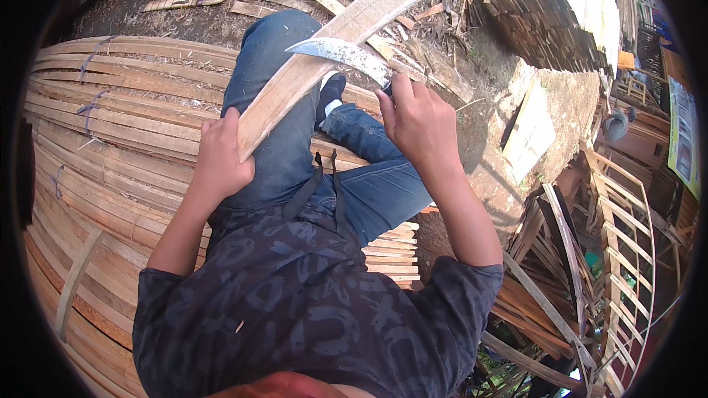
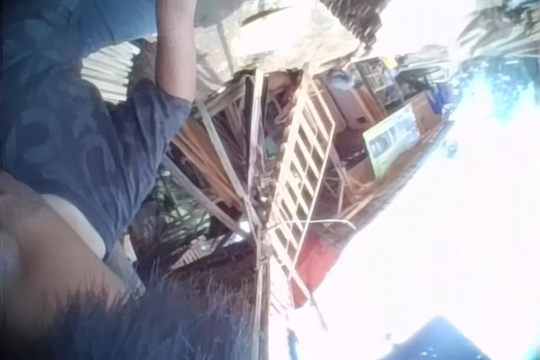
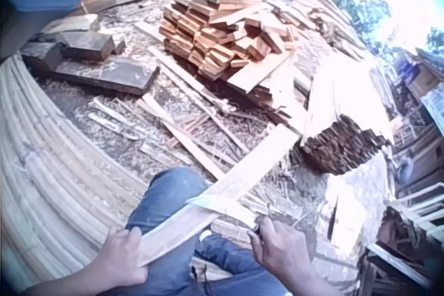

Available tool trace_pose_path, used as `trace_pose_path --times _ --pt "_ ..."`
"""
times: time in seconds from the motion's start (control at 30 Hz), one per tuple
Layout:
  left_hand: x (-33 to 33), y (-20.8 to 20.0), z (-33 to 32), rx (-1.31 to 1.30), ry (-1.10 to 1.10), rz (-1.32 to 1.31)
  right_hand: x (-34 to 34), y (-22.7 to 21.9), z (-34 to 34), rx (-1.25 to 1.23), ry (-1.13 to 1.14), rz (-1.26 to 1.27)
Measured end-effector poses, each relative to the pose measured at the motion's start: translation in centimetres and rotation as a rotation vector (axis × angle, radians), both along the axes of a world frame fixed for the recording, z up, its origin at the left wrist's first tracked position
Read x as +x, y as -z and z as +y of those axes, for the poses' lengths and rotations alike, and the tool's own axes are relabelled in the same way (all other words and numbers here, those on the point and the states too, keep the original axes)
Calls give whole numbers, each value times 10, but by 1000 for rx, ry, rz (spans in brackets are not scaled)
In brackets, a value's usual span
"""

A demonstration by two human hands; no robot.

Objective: The person sits on the ground and uses a curved knife to shave thin strips from a long piece of wood held between their legs. They repeatedly scrape the blade along the wood's surface to remove material.

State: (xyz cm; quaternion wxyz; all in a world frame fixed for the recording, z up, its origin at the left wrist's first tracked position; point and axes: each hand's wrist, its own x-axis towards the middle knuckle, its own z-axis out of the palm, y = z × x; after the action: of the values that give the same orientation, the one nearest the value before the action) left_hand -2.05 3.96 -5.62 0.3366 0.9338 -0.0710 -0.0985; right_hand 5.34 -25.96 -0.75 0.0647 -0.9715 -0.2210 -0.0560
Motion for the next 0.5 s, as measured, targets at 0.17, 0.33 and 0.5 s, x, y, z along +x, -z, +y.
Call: trace_pose_path --times 0.17,0.33,0.5 --pt "1 4 0 21 4 -74 31 -10 -28 -143 171 -103" --pt "2 4 -3 39 10 -83 63 -14 -55 -161 146 -202" --pt "0 4 -1 42 -4 -92 48 -27 -31 -192 170 -93"
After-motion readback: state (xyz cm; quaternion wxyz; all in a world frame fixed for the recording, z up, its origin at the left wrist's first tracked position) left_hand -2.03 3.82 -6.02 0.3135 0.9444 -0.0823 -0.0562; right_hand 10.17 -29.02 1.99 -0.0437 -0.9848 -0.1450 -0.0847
